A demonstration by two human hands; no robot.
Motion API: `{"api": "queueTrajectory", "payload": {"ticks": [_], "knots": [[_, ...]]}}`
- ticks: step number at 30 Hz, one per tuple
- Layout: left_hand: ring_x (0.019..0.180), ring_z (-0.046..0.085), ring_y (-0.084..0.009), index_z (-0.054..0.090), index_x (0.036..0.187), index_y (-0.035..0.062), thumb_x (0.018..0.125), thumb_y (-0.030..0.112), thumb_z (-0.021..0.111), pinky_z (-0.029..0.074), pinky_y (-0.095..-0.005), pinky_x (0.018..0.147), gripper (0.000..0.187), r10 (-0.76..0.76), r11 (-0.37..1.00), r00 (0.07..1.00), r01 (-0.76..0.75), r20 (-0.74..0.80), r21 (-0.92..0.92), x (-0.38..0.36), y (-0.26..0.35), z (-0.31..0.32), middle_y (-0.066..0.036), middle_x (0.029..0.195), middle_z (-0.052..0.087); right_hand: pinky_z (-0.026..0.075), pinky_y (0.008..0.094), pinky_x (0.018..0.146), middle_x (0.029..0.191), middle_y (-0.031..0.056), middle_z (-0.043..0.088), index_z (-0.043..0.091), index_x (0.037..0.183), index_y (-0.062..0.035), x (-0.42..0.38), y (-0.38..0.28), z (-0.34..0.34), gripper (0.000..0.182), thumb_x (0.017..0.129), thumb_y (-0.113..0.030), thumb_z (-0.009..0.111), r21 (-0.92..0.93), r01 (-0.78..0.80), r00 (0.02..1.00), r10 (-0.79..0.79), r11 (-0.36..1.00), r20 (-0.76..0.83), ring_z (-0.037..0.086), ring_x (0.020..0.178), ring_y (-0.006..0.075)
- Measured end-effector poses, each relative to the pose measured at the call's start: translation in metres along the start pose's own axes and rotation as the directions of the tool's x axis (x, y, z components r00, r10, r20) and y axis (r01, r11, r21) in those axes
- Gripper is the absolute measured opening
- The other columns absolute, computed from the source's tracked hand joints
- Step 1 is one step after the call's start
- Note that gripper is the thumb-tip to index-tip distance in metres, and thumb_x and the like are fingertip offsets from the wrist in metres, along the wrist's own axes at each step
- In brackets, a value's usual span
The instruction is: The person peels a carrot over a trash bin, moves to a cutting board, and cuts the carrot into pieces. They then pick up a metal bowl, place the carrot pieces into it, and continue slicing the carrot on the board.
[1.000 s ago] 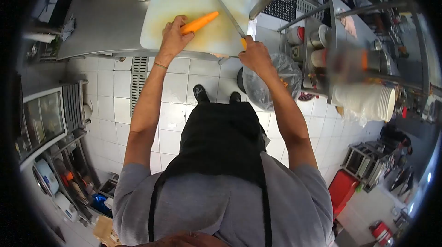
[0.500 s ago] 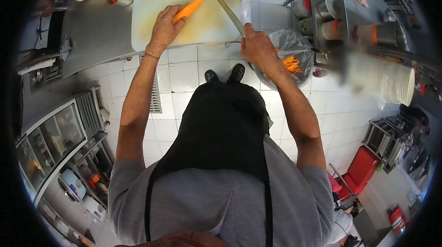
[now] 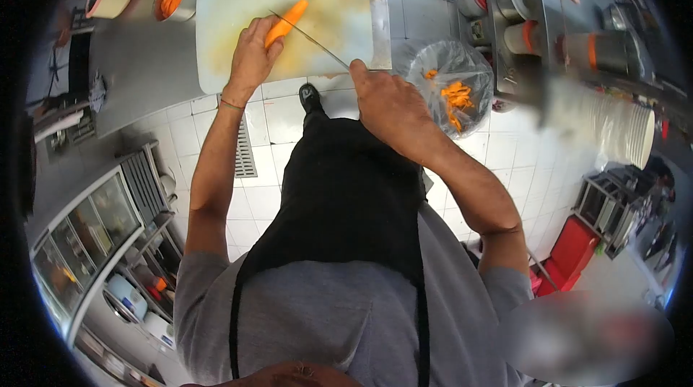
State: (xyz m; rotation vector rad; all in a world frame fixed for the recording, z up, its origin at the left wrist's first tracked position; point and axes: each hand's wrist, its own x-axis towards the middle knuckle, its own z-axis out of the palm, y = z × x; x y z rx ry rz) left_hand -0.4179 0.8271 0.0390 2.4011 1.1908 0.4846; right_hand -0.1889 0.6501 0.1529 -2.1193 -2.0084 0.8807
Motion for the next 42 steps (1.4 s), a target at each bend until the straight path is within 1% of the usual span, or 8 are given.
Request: {"api": "queueTrajectory", "payload": {"ticks": [3,7,11,14,25,31,37,42], "knots": [[0.102,0.059,-0.0383,0.058,0.13,0.0088,0.091,0.014,0.069,0.049,-0.0461,0.093,0.041,0.022,1.0,1.0,-0.022,-0.007,-0.013,0.001,-0.003,0.0,-0.013,0.119,0.064,0.053,0.0589,0.077,0.085,0.0265,0.068,0.047,0.117,-0.0014,-0.002,-0.014,-0.008,0.019,0.098,-0.006,0.05,-0.079,-0.076,0.996,0.079,0.994,0.041,0.069,0.088,0.049],[0.099,0.059,-0.037,0.059,0.13,0.0114,0.091,0.015,0.069,0.05,-0.0461,0.091,0.04,-0.011,1.0,1.0,0.011,0.004,-0.01,0.0,0.0,0.0,-0.011,0.118,0.064,0.058,0.0544,0.077,0.085,0.0278,0.07,0.048,0.113,0.0009,0.008,-0.031,-0.023,0.021,0.092,0.001,0.051,-0.174,-0.087,0.986,0.11,0.981,0.127,0.072,0.088,0.0468],[0.098,0.059,-0.0361,0.06,0.129,0.0121,0.09,0.015,0.069,0.051,-0.046,0.089,0.04,-0.001,0.999,1.0,0.002,0.008,-0.051,0.002,-0.001,-0.003,-0.01,0.118,0.063,0.054,0.0575,0.072,0.078,0.0276,0.066,0.044,0.112,0.0008,0.022,-0.024,-0.019,0.02,0.094,-0.002,0.053,-0.099,-0.064,0.982,0.081,0.993,0.172,0.068,0.082,0.049],[0.098,0.059,-0.0359,0.059,0.129,0.0116,0.089,0.015,0.069,0.051,-0.0458,0.089,0.041,0.02,0.997,1.0,-0.02,-0.004,-0.077,0.003,-0.006,-0.001,-0.01,0.117,0.063,0.053,0.0599,0.071,0.077,0.0277,0.065,0.044,0.112,0.001,0.031,-0.015,-0.002,0.021,0.094,-0.002,0.053,-0.071,0.002,0.994,0.006,0.997,0.113,0.067,0.079,0.0495],[0.1,0.06,-0.0354,0.063,0.125,0.0103,0.089,0.016,0.072,0.05,-0.0456,0.091,0.038,0.037,0.991,0.999,-0.032,0.038,-0.127,0.005,-0.01,-0.007,-0.01,0.116,0.063,0.05,0.0614,0.067,0.071,0.0274,0.063,0.046,0.105,-0.0005,0.042,0.006,0.094,0.014,0.094,-0.006,0.054,0.097,-0.084,0.992,0.093,0.992,-0.084,0.065,0.073,0.0504],[0.107,0.061,-0.0364,0.064,0.116,-0.0002,0.088,0.026,0.08,0.049,-0.0452,0.093,0.041,0.102,0.994,0.994,-0.103,-0.031,-0.032,0.03,0.005,-0.02,-0.015,0.115,0.064,0.051,0.059,0.071,0.075,0.0269,0.065,0.047,0.108,-0.0005,0.031,-0.014,0.036,0.016,0.095,-0.007,0.056,0.11,-0.1,0.984,0.115,0.989,-0.138,0.067,0.079,0.0488],[0.098,0.065,-0.0343,0.062,0.11,-0.0009,0.087,0.006,0.075,0.053,-0.0425,0.087,0.028,0.169,0.977,0.982,-0.155,0.089,-0.144,0.055,0.005,0.003,-0.017,0.108,0.065,0.052,0.0595,0.073,0.08,0.0264,0.068,0.048,0.11,-0.0014,0.022,0.007,0.015,0.018,0.096,-0.007,0.057,-0.074,-0.129,0.986,0.12,0.989,-0.113,0.069,0.081,0.0489],[0.1,0.063,-0.039,0.061,0.106,0.0007,0.085,0.005,0.07,0.052,-0.0472,0.087,0.024,0.105,0.972,0.99,-0.083,0.093,-0.219,0.056,0.006,0.007,-0.017,0.103,0.065,0.054,0.0587,0.072,0.079,0.0255,0.068,0.048,0.11,-0.0016,0.017,0.005,0.002,0.018,0.095,-0.006,0.056,-0.056,-0.144,0.989,0.143,0.988,-0.023,0.07,0.081,0.0474]]}}
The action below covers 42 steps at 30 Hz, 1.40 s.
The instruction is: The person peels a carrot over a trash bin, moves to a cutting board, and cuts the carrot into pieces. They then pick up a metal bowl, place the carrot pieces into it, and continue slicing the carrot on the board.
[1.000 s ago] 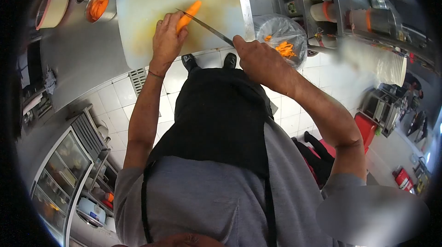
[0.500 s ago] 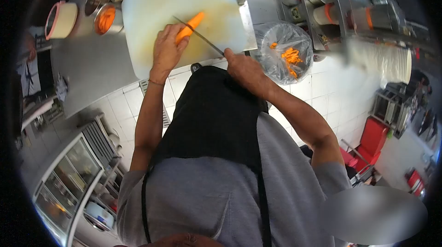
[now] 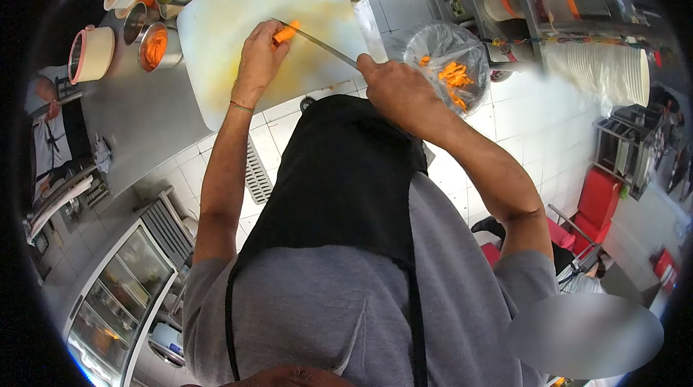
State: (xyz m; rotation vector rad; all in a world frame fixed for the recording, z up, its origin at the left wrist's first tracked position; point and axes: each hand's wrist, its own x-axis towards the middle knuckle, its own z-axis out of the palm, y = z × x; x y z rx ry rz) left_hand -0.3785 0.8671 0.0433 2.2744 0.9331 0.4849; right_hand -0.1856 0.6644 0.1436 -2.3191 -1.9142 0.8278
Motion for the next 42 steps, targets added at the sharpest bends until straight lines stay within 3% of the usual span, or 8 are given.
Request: {"api": "queueTrajectory", "payload": {"ticks": [6,22,25,28,35,38,40,42], "knots": [[0.094,0.065,-0.0367,0.061,0.106,-0.0006,0.087,0.005,0.07,0.053,-0.0444,0.084,0.022,0.035,0.999,0.999,-0.035,-0.021,0.009,0.002,-0.007,0.002,-0.018,0.102,0.065,0.058,0.0577,0.071,0.081,0.0277,0.069,0.048,0.105,-0.0009,0.001,-0.016,0.012,0.014,0.092,-0.002,0.053,-0.038,-0.055,0.998,0.055,0.998,-0.018,0.071,0.081,0.0472],[0.102,0.063,-0.0403,0.063,0.108,-0.0015,0.085,0.01,0.074,0.052,-0.0464,0.09,0.028,0.002,1.0,0.992,0.001,0.126,-0.022,0.011,-0.015,-0.005,-0.022,0.109,0.065,0.051,0.0615,0.078,0.084,0.0324,0.066,0.045,0.107,0.0014,0.039,-0.009,0.086,0.023,0.093,-0.009,0.06,0.375,0.006,0.99,0.049,0.927,-0.136,0.065,0.088,0.0537],[0.089,0.066,-0.0323,0.066,0.111,0.0016,0.084,0.016,0.08,0.054,-0.0438,0.08,0.033,-0.051,0.996,0.993,0.043,0.104,0.08,0.022,-0.033,-0.006,-0.017,0.101,0.067,0.052,0.0612,0.077,0.085,0.0342,0.066,0.045,0.111,-0.0001,0.027,0.0,0.09,0.027,0.093,-0.013,0.062,0.476,0.057,0.976,0.051,0.878,-0.211,0.066,0.089,0.0539],[0.087,0.066,-0.0326,0.068,0.11,0.0027,0.085,0.025,0.08,0.054,-0.0454,0.081,0.036,0.244,0.868,0.97,-0.221,0.005,0.445,0.029,-0.009,-0.012,-0.016,0.099,0.068,0.05,0.0613,0.076,0.083,0.0341,0.066,0.045,0.111,-0.0003,-0.002,0.015,0.095,0.027,0.093,-0.012,0.061,0.513,-0.041,0.942,0.204,0.858,-0.267,0.065,0.087,0.0553],[0.091,0.068,-0.0387,0.072,0.094,0.0032,0.087,0.017,0.072,0.054,-0.0489,0.084,0.015,0.125,0.902,0.959,-0.216,0.254,0.374,0.066,0.019,0.027,-0.02,0.091,0.069,0.051,0.0555,0.069,0.081,0.0319,0.065,0.046,0.11,-0.0011,-0.093,0.044,0.088,0.026,0.092,-0.01,0.063,0.648,-0.083,0.906,0.328,0.757,-0.267,0.062,0.077,0.0554],[0.083,0.068,-0.0409,0.067,0.088,0.0009,0.084,0.014,0.072,0.053,-0.0506,0.075,0.015,0.284,0.874,0.903,-0.382,0.321,0.3,0.068,0.045,0.067,-0.024,0.086,0.068,0.051,0.0492,0.063,0.078,0.0263,0.064,0.05,0.112,-0.0017,-0.13,0.056,0.094,0.025,0.092,-0.006,0.065,0.71,-0.073,0.845,0.421,0.701,-0.329,0.064,0.068,0.047],[0.08,0.068,-0.0402,0.067,0.097,-0.0022,0.087,0.015,0.073,0.054,-0.0476,0.072,0.021,0.289,0.955,0.922,-0.258,0.257,-0.148,0.056,0.085,0.112,-0.021,0.086,0.07,0.05,0.0405,0.058,0.076,0.0177,0.063,0.055,0.114,-0.0021,-0.148,0.063,0.097,0.023,0.093,-0.003,0.064,0.76,-0.148,0.796,0.533,0.632,-0.288,0.064,0.063,0.0292],[0.102,0.064,-0.0382,0.066,0.106,-0.0016,0.087,0.021,0.076,0.052,-0.046,0.09,0.03,0.454,0.889,0.887,-0.457,0.08,0.015,0.052,0.122,0.139,-0.021,0.103,0.068,0.047,0.0322,0.054,0.075,0.0083,0.064,0.058,0.119,-0.0037,-0.159,0.071,0.098,0.021,0.099,-0.003,0.061,0.779,-0.238,0.716,0.647,0.58,-0.262,0.059,0.062,0.0122]]}}
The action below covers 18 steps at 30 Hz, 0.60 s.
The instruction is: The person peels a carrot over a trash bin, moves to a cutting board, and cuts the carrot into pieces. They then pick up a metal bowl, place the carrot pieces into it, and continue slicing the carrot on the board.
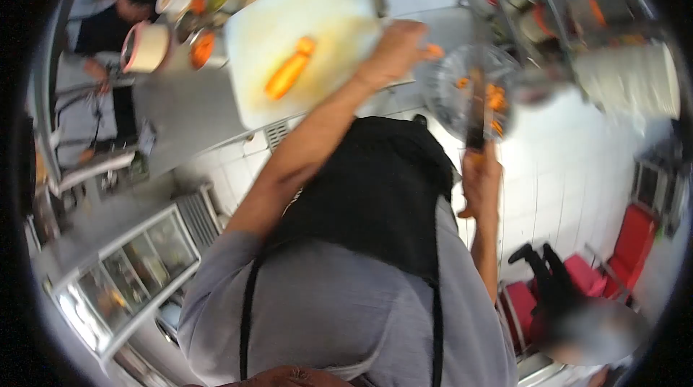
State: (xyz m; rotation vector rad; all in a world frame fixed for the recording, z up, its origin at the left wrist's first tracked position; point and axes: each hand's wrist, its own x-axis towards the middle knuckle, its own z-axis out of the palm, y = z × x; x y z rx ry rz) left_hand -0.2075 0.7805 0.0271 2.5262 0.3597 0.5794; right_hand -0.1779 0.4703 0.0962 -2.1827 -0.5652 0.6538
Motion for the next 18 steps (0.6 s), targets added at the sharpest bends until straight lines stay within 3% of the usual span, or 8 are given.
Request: {"api": "queueTrajectory", "payload": {"ticks": [2,6,9,10,12,15,18], "knots": [[0.11,0.059,-0.0379,0.067,0.104,-0.0005,0.085,0.02,0.077,0.048,-0.0457,0.097,0.029,-0.138,0.99,0.989,0.14,0.052,-0.026,0.001,0.031,-0.013,-0.019,0.105,0.066,0.05,0.0309,0.053,0.076,0.0088,0.067,0.056,0.121,-0.0019,-0.002,-0.001,-0.011,0.02,0.102,-0.007,0.061,0.006,-0.084,0.996,0.084,0.996,0.008,0.063,0.062,0.0129],[0.105,0.059,-0.037,0.068,0.097,0.0005,0.083,0.014,0.078,0.048,-0.046,0.096,0.021,-0.131,0.991,0.98,0.135,-0.151,0.021,-0.052,0.009,-0.07,-0.016,0.101,0.065,0.057,0.0383,0.066,0.088,0.0172,0.075,0.058,0.111,0.0027,-0.003,0.009,-0.009,0.019,0.102,-0.013,0.064,-0.061,-0.007,0.998,0.011,0.998,0.063,0.072,0.073,0.0239],[0.106,0.061,-0.0356,0.071,0.099,0.0022,0.084,0.007,0.076,0.047,-0.0459,0.097,0.016,-0.288,0.92,0.905,0.352,-0.314,0.172,-0.128,-0.033,-0.134,-0.016,0.104,0.068,0.055,0.0408,0.067,0.089,0.0258,0.073,0.057,0.104,0.0018,0.002,0.0,0.011,0.016,0.101,-0.011,0.065,-0.107,0.202,0.973,-0.186,0.974,0.138,0.075,0.079,0.0378],[0.096,0.063,-0.0367,0.072,0.097,0.0035,0.083,0.004,0.075,0.05,-0.0465,0.09,0.015,-0.348,0.883,0.873,0.427,-0.343,0.192,-0.148,-0.04,-0.156,-0.015,0.099,0.069,0.055,0.0422,0.065,0.085,0.027,0.072,0.056,0.102,0.0012,0.007,-0.001,0.02,0.014,0.1,-0.01,0.064,-0.125,0.294,0.947,-0.271,0.948,0.175,0.073,0.077,0.0415],[0.1,0.064,-0.0359,0.073,0.104,0.0043,0.084,0.007,0.077,0.05,-0.0459,0.091,0.021,-0.439,0.86,0.813,0.504,-0.384,0.082,-0.197,-0.078,-0.174,-0.015,0.104,0.069,0.052,0.0471,0.062,0.078,0.0275,0.068,0.053,0.099,0.0003,0.015,-0.024,0.038,0.015,0.099,-0.009,0.064,-0.135,0.36,0.913,-0.319,0.923,0.256,0.069,0.075,0.0478],[0.103,0.064,-0.036,0.071,0.108,0.0038,0.087,0.011,0.077,0.05,-0.0443,0.094,0.023,-0.606,0.767,0.688,0.639,-0.4,-0.062,-0.215,-0.071,-0.193,-0.015,0.107,0.069,0.051,0.0539,0.063,0.074,0.0282,0.066,0.053,0.102,0.0007,0.036,-0.038,0.073,0.015,0.096,-0.008,0.063,-0.13,0.474,0.842,-0.405,0.871,0.355,0.066,0.074,0.0513],[0.101,0.064,-0.0279,0.07,0.113,0.0028,0.093,0.018,0.075,0.052,-0.0365,0.087,0.025,-0.541,0.817,0.759,0.577,-0.361,-0.011,-0.221,-0.071,-0.183,-0.012,0.111,0.067,0.052,0.0565,0.065,0.072,0.0295,0.065,0.053,0.102,0.0024,0.056,-0.039,0.105,0.011,0.094,-0.003,0.059,-0.25,0.656,0.74,-0.541,0.712,0.4,0.065,0.072,0.0544]]}}
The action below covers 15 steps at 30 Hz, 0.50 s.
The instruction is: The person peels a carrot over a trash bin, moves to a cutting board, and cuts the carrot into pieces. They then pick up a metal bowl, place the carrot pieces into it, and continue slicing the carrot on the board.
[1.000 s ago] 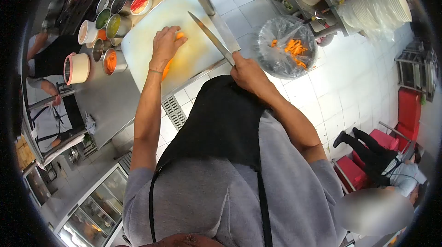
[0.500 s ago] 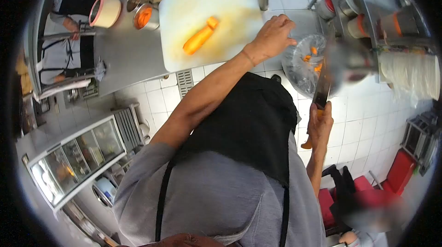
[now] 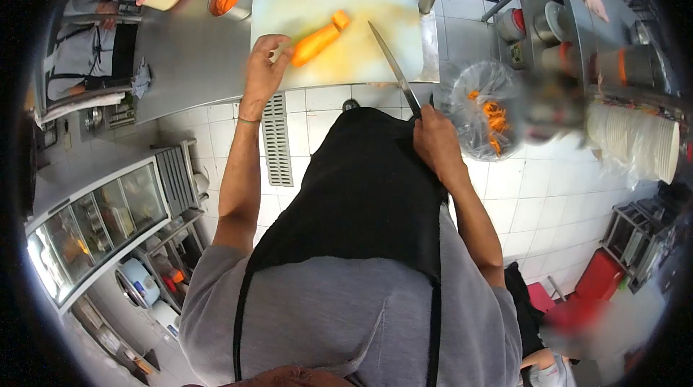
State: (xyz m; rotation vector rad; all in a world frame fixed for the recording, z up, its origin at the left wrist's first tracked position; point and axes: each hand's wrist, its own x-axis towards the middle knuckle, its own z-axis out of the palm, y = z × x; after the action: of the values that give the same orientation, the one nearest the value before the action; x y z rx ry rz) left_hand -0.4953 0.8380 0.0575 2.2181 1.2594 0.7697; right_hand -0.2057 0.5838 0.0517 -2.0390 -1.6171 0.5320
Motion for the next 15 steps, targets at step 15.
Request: {"api": "queueTrajectory", "payload": {"ticks": [15], "knots": [[0.112,0.054,-0.0362,0.062,0.121,0.0053,0.085,0.012,0.076,0.047,-0.0435,0.1,0.04,0.1,0.995,0.968,-0.1,0.229,-0.013,0.01,-0.001,0.017,-0.013,0.119,0.06,0.056,0.0558,0.076,0.081,0.0288,0.067,0.047,0.119,0.005,0.056,-0.115,-0.009,0.032,0.088,0.0,0.053,-0.187,0.078,0.928,-0.003,0.979,0.374,0.07,0.08,0.0471]]}}
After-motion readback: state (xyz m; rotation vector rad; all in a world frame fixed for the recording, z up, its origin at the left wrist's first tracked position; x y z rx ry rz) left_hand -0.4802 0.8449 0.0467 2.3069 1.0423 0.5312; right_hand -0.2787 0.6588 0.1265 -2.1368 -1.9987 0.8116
